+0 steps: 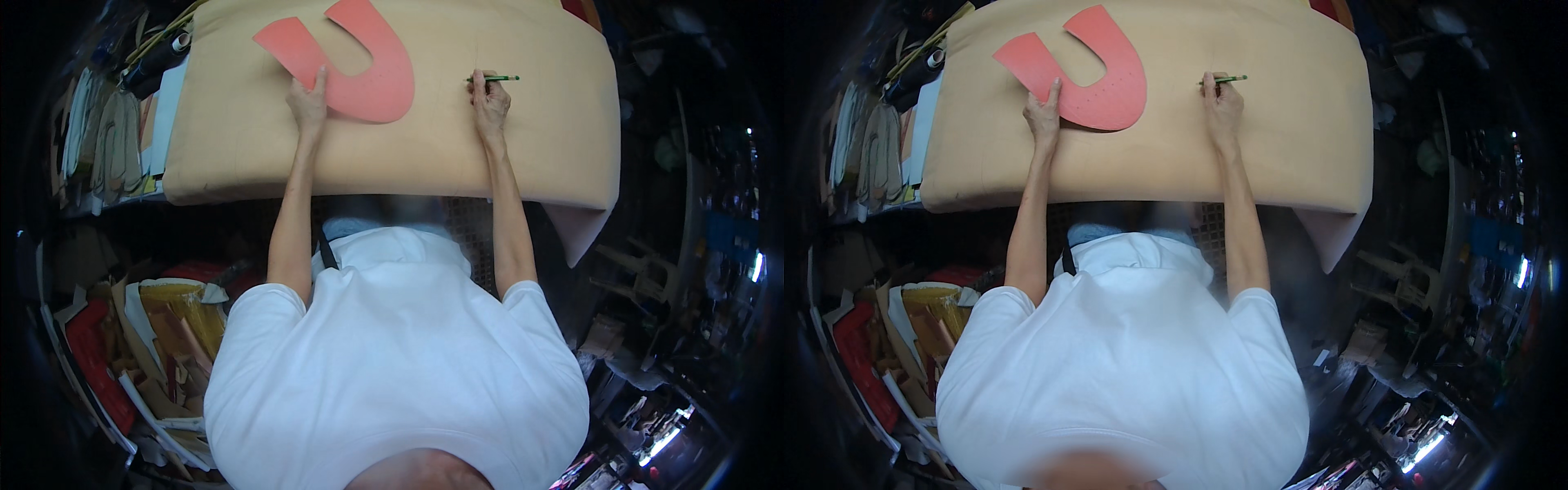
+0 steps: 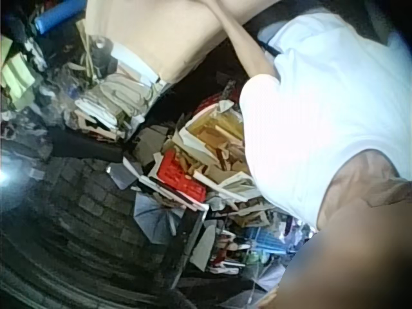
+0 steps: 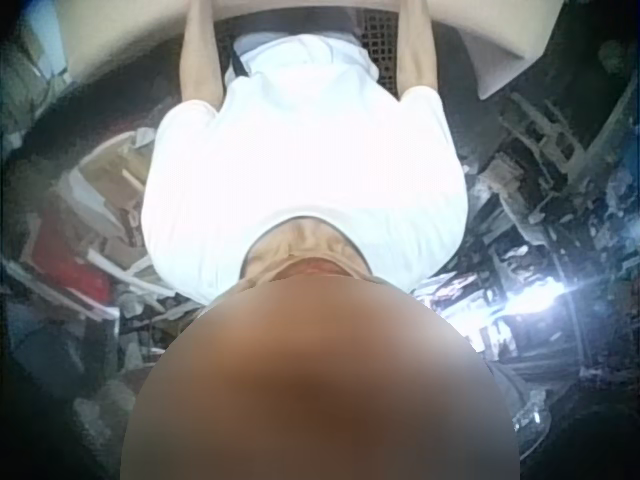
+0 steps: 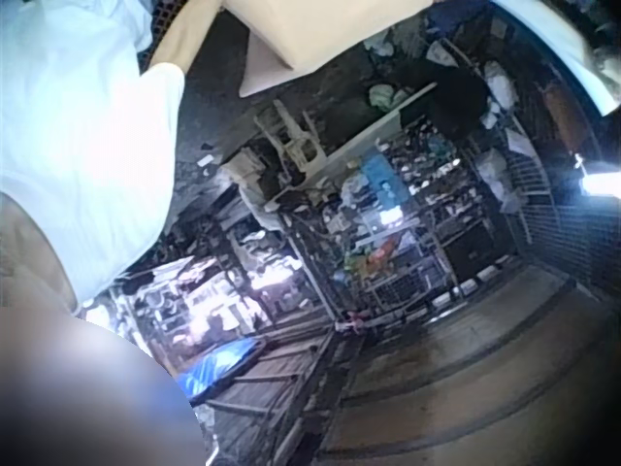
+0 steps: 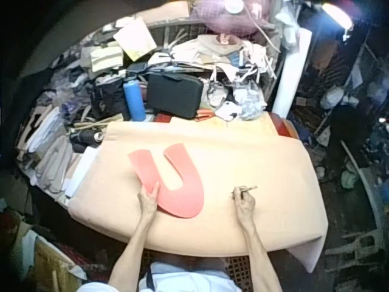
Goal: The person places a U-shaped template on a large sheet of tan material and traces its outline with a green pen. They repeat this process with a red U-shaped template and then use a ruler to draw straight lines on the material.
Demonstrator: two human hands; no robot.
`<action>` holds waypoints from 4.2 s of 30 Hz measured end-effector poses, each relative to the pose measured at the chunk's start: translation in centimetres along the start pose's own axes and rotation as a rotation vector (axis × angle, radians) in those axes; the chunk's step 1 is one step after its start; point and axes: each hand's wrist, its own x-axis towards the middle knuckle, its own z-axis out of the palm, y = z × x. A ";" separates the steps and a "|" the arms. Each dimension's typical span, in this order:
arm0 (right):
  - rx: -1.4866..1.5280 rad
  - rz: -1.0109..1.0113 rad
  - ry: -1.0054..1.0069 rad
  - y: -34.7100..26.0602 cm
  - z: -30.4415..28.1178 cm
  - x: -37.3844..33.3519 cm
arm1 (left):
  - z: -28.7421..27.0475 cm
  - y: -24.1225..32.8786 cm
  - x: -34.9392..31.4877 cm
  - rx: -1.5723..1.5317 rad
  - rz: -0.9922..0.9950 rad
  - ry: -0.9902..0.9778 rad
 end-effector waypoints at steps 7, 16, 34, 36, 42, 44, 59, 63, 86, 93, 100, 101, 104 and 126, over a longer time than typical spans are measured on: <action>-0.287 -0.062 0.222 0.1 -0.5 0.6 | -0.2 -0.2 0.0 0.038 -0.031 -0.028; -0.498 -0.065 0.235 -0.1 -0.5 0.2 | 0.4 -2.7 0.5 0.066 -0.082 -0.015; -0.163 -0.017 0.114 -1.4 -0.4 -1.3 | -9.7 -1.3 -1.4 -0.728 -0.175 -0.362; -0.187 0.008 0.082 -2.0 0.6 -1.8 | -13.6 -0.4 -2.3 -0.745 -0.197 -0.283; 0.369 0.253 -0.597 -8.8 6.7 -4.9 | -25.0 3.8 -2.5 -0.576 0.143 -0.416; 0.820 0.502 -0.883 -11.4 9.3 -6.1 | -26.2 4.7 -2.2 -0.391 0.293 -0.467; 0.758 0.321 -0.615 -19.1 23.2 -10.4 | -21.7 0.4 -10.8 -1.248 -0.318 -0.032; 0.784 0.235 -0.651 -21.4 27.8 -12.7 | -20.0 3.3 -9.7 -0.875 -0.367 0.158; -0.014 -0.202 -0.462 -12.8 24.0 -10.8 | -43.1 -18.9 23.1 0.916 0.091 0.134; -0.118 -0.375 -0.389 -12.0 23.7 -10.0 | -34.5 -17.5 27.5 0.712 0.170 -0.020; -0.114 -0.306 -0.418 -11.1 23.3 -9.2 | -35.7 -24.6 33.3 1.268 0.003 -0.060; -0.134 -0.347 -0.406 -11.0 23.3 -9.2 | -36.1 -25.4 34.0 1.251 0.008 -0.104; -0.179 -0.399 -0.390 -10.8 22.9 -9.4 | -37.1 -26.5 35.7 1.262 -0.176 -0.216; -0.046 -0.415 -0.339 -9.5 23.6 -9.8 | -42.4 0.1 32.5 1.550 -0.237 -0.240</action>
